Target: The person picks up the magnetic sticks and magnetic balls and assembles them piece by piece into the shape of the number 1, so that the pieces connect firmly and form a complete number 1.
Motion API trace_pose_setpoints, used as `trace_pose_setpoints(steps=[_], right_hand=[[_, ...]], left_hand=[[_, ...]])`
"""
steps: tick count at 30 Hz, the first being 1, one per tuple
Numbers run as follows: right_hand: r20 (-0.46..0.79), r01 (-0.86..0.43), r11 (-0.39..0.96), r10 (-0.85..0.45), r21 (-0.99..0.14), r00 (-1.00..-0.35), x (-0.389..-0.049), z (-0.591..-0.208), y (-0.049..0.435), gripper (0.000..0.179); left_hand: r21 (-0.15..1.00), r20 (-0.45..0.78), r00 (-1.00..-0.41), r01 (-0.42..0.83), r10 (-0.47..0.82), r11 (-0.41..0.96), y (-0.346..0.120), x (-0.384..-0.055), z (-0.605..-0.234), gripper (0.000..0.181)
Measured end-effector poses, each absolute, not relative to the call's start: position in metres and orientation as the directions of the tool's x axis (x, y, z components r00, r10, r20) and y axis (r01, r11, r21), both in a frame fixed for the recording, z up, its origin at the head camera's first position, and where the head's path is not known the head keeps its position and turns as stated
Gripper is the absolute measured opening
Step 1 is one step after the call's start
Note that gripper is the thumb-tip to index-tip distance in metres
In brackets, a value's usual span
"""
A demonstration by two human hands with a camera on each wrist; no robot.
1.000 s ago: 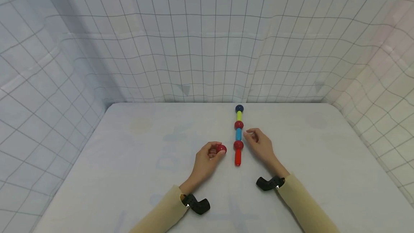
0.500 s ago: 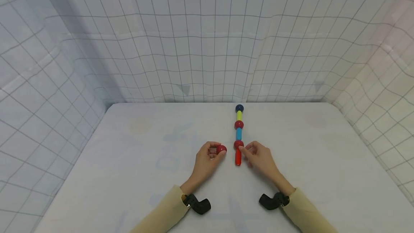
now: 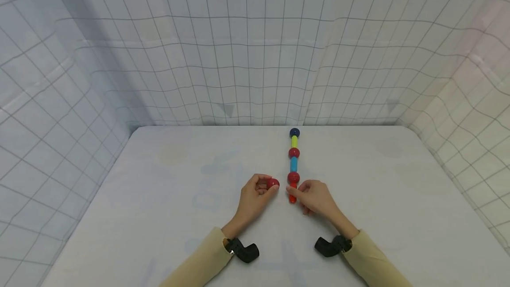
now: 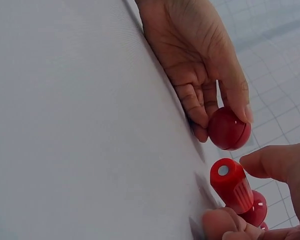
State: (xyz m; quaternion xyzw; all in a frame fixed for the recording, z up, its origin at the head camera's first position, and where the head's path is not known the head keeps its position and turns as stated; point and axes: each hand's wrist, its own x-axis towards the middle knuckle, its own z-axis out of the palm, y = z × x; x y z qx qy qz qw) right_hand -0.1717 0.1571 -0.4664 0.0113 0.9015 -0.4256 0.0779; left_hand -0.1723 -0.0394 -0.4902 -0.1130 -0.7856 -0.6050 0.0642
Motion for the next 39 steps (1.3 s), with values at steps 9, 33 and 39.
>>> trace_pose_setpoints(steps=[9, 33, 39], right_hand=[[-0.121, 0.050, 0.671, -0.060, -0.740, -0.991, -0.171, -0.466, 0.153, 0.037], [-0.138, 0.053, 0.648, -0.081, -0.760, -0.987, -0.173, -0.465, 0.155, 0.034], [-0.139, 0.047, 0.645, -0.092, -0.763, -0.986, -0.174, -0.464, 0.155, 0.033]], left_hand=[[0.958, 0.196, -0.977, 0.210, 0.090, 0.195, -0.041, -0.170, -0.489, 0.033], [0.970, 0.152, -0.977, 0.175, 0.147, 0.166, -0.039, -0.167, -0.489, 0.035], [0.955, 0.178, -0.972, 0.208, 0.151, 0.211, -0.038, -0.164, -0.489, 0.034]])
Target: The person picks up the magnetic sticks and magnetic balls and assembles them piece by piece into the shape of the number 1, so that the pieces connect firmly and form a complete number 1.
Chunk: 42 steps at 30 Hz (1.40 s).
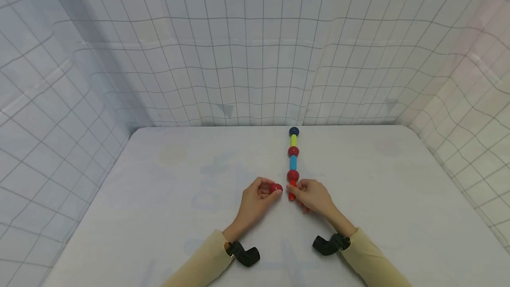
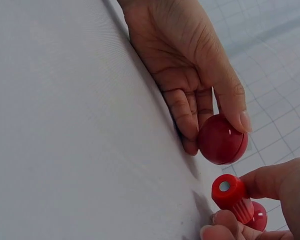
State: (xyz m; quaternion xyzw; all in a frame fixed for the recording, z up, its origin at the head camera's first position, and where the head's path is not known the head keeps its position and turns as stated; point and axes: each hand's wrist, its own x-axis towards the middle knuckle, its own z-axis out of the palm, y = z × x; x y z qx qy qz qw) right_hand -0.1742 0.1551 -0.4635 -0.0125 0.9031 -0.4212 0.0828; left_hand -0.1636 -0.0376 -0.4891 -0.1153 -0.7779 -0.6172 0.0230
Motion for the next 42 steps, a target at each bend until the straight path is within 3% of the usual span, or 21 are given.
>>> trace_pose_setpoints(steps=[19, 42], right_hand=[[-0.116, 0.039, 0.624, -0.082, -0.780, -0.990, -0.174, -0.465, 0.156, 0.031], [-0.085, 0.026, 0.627, -0.064, -0.779, -0.994, -0.174, -0.468, 0.153, 0.033]], left_hand=[[0.894, 0.238, -0.943, 0.307, 0.233, 0.327, -0.031, -0.153, -0.492, 0.030], [0.830, 0.250, -0.951, 0.306, 0.180, 0.467, -0.022, -0.143, -0.486, 0.031]])
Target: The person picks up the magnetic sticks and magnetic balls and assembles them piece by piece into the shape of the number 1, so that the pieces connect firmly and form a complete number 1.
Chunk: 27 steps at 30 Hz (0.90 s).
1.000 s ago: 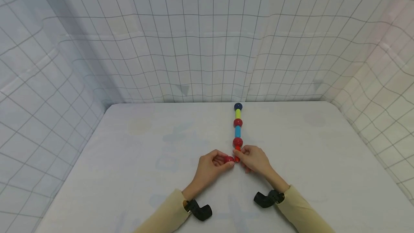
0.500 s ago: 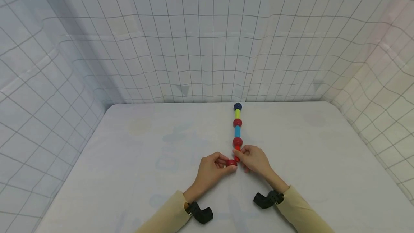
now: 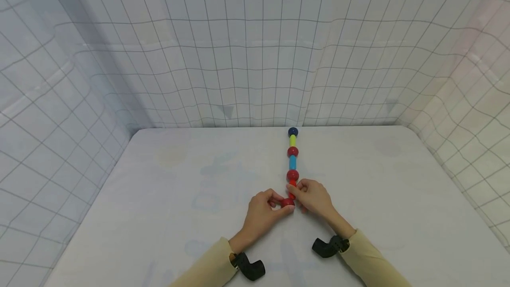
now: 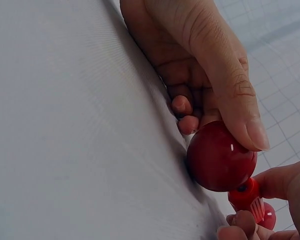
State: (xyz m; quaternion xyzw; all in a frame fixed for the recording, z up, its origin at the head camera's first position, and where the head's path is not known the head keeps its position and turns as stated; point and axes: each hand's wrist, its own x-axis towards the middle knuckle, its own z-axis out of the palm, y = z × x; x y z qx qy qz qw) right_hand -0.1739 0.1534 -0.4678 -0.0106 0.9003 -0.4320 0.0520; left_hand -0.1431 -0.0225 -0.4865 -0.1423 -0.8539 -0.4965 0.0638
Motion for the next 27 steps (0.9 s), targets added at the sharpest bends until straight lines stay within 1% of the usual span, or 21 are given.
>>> trace_pose_setpoints(steps=[12, 27], right_hand=[[-0.089, 0.032, 0.640, -0.057, -0.767, -0.994, -0.1726, -0.4667, 0.1523, 0.034], [-0.073, 0.017, 0.653, -0.059, -0.757, -0.996, -0.1728, -0.4681, 0.1522, 0.033]], left_hand=[[0.805, 0.247, -0.955, 0.296, 0.163, 0.513, -0.0181, -0.1411, -0.4881, 0.032], [0.792, 0.278, -0.949, 0.315, 0.150, 0.523, -0.0143, -0.1394, -0.4883, 0.034]])
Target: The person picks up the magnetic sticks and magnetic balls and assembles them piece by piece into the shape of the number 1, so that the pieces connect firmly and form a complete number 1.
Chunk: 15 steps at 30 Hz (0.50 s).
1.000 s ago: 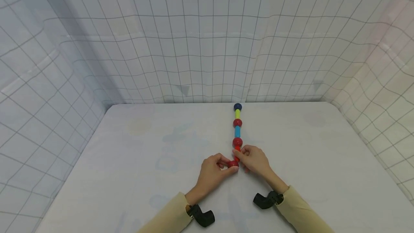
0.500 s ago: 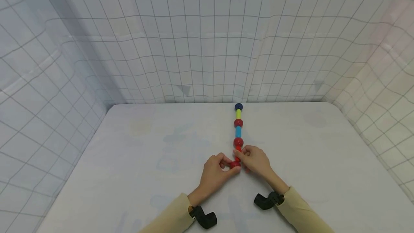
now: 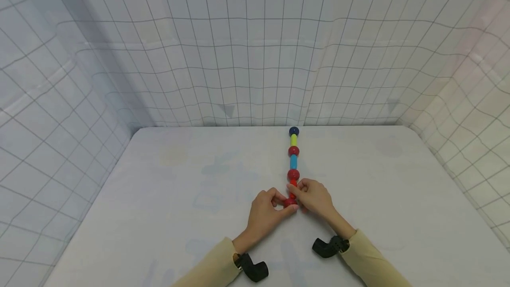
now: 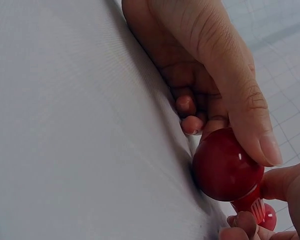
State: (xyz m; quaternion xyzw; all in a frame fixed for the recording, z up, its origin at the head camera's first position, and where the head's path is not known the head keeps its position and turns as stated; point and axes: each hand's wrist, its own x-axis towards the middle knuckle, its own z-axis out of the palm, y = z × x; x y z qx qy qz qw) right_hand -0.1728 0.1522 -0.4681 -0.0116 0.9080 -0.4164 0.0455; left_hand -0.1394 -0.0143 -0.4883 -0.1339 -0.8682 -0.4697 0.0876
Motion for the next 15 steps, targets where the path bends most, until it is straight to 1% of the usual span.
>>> trace_pose_setpoints(steps=[8, 15], right_hand=[[-0.070, 0.024, 0.671, -0.042, -0.741, -0.997, -0.1742, -0.4711, 0.1516, 0.033], [-0.054, 0.008, 0.660, -0.049, -0.751, -0.997, -0.1732, -0.4696, 0.1521, 0.032]], left_hand=[[0.793, 0.277, -0.948, 0.318, 0.156, 0.520, -0.0124, -0.1404, -0.4891, 0.035], [0.784, 0.273, -0.951, 0.308, 0.146, 0.539, -0.0103, -0.1396, -0.4895, 0.036]])
